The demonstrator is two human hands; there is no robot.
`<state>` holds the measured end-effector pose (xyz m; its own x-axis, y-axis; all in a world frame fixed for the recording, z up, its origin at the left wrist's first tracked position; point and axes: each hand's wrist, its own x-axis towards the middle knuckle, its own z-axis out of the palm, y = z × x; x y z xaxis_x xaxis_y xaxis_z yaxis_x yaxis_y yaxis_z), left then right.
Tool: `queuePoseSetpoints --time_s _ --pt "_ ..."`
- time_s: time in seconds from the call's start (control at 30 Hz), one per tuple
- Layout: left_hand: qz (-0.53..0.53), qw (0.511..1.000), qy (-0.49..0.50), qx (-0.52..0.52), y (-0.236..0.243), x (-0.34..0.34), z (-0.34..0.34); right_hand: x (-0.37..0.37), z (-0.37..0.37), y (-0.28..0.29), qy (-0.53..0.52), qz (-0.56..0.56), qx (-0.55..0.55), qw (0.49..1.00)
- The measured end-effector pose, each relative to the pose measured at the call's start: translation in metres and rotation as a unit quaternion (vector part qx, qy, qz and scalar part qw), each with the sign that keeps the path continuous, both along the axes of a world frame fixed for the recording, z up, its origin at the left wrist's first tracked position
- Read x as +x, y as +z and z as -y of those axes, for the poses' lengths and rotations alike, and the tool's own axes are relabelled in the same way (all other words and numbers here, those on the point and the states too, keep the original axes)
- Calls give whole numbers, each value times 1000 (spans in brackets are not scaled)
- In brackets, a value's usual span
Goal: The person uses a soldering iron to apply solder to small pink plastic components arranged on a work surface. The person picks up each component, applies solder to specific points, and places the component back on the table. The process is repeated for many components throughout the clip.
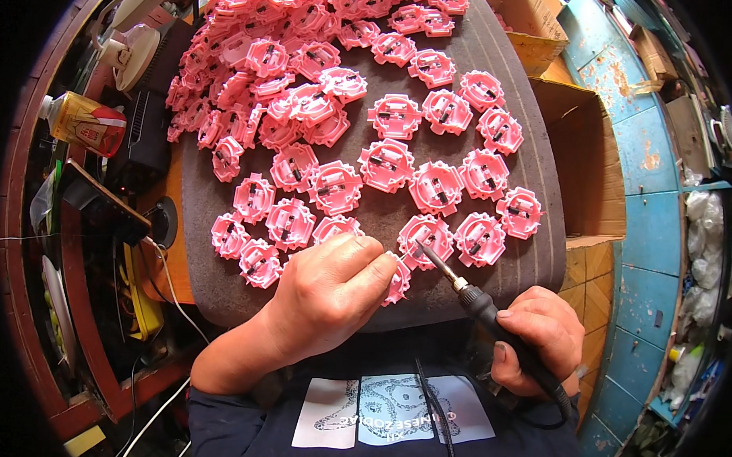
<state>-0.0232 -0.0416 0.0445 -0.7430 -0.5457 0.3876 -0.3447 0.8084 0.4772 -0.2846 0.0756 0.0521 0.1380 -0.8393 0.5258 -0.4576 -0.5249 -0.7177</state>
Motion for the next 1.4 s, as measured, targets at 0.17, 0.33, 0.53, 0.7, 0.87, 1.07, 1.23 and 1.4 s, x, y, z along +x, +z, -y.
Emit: queuePoseSetpoints --time_s 0.17,0.33,0.53,0.7,0.87,1.07,1.23,1.4 --pt "-4 1000 1 -3 -2 0 1 1 2 0 5 0 -4 1000" --pt "0 1000 -2 -3 -4 0 3 1 3 1 7 -7 -2 1000" --pt "3 1000 -1 -9 -6 0 3 1 3 1 16 -7 0 1000" --pt "8 1000 2 -12 -6 -2 2 1 3 0 17 -6 -2 1000" --pt "18 1000 -2 2 -5 -3 4 1 3 1 16 -8 0 1000" --pt "0 1000 12 -2 -1 -2 2 -1 -2 -1 -6 0 4 1000" --pt "-26 999 15 14 6 -5 -3 -4 -10 -1 -54 -5 -2 999" --pt "-19 1000 -14 13 2 -14 -3 -6 -14 1 -68 -9 -3 998"
